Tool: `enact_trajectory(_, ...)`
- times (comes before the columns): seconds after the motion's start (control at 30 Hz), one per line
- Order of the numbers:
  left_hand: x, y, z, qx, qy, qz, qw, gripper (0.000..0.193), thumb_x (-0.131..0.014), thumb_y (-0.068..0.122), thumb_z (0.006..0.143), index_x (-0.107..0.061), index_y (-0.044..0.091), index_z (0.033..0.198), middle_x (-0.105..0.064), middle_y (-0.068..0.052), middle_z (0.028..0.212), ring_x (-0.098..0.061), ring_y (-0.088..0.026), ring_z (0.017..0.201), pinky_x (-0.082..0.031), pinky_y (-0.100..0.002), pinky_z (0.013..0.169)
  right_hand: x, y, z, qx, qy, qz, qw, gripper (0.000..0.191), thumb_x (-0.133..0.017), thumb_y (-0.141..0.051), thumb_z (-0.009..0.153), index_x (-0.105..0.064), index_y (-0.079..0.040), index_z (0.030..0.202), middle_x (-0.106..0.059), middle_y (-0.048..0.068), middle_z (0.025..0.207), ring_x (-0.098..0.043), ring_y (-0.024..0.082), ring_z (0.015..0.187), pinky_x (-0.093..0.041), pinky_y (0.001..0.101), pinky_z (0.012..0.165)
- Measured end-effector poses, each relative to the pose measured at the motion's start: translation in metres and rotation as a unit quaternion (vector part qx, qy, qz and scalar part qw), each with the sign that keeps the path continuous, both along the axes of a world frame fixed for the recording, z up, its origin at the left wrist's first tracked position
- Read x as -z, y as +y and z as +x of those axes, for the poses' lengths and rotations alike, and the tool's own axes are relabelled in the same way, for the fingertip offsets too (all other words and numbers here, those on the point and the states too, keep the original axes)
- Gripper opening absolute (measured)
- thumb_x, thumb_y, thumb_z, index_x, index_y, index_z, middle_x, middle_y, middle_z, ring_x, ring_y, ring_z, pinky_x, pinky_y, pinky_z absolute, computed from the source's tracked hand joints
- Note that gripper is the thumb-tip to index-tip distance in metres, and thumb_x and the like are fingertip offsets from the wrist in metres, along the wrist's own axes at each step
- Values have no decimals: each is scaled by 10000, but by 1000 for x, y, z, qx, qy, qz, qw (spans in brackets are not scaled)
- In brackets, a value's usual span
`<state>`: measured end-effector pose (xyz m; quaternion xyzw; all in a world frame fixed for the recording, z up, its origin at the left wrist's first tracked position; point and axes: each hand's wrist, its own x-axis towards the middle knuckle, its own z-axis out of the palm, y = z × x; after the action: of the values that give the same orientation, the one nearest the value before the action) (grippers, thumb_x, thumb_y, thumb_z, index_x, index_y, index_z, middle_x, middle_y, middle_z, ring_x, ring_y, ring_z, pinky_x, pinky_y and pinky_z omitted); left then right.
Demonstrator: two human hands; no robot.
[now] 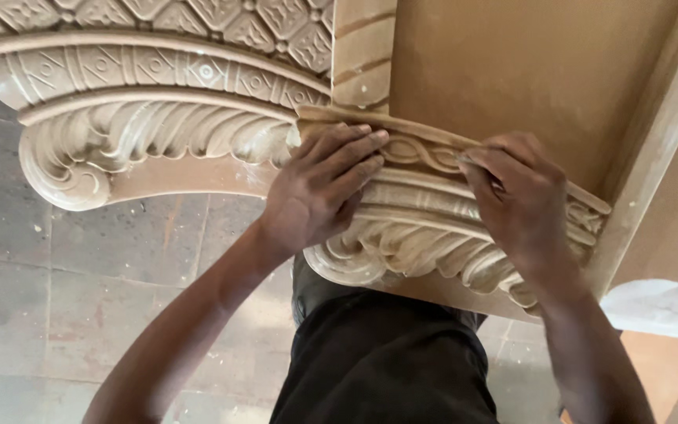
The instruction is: The person sands the intricate grooves and edges of a large ornate wood carving by hand using pieces of sandpaper.
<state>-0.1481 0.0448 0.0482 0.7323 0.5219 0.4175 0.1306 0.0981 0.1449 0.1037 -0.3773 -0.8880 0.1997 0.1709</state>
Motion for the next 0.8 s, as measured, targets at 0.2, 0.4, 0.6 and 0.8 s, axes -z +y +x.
enact_trajectory(0.2, 4, -1, 2, -6, -3, 1, 1000, 269, -721, -21, 849, -706, -28, 1118, -663, -142, 1351, -620, -317, 1275, -507, -462, 1111, 8, 8, -6, -59, -8, 15, 998, 81, -791, -26, 968, -741, -3, 1028, -707, 122, 982, -681, 243, 905, -559, 356, 765)
enact_trajectory(0.4, 9, -3, 3, -16, -2, 9, 1000, 246, -727, -18, 844, -722, -22, 1090, -670, -142, 1341, -631, -319, 1256, -509, -450, 1095, -4, 13, -8, -55, -56, 15, 997, 54, -794, -29, 986, -749, -4, 999, -700, 114, 938, -672, 234, 827, -552, 359, 723)
enact_trajectory(0.6, 11, -2, 8, -30, 14, 18, 999, 215, -737, -11, 885, -735, -12, 1100, -675, -126, 1335, -637, -298, 1250, -519, -443, 1089, 5, 5, -18, -45, -13, -32, 998, 67, -778, -10, 955, -753, 3, 1017, -713, 122, 957, -699, 219, 832, -558, 342, 693)
enact_trajectory(0.8, 13, -4, 7, -26, 5, 20, 999, 231, -722, -9, 860, -734, -23, 1090, -696, -143, 1306, -650, -316, 1225, -523, -446, 1080, 3, 7, 8, -49, -42, -21, 998, 81, -808, -49, 961, -753, -6, 1002, -721, 120, 960, -706, 213, 830, -557, 325, 704)
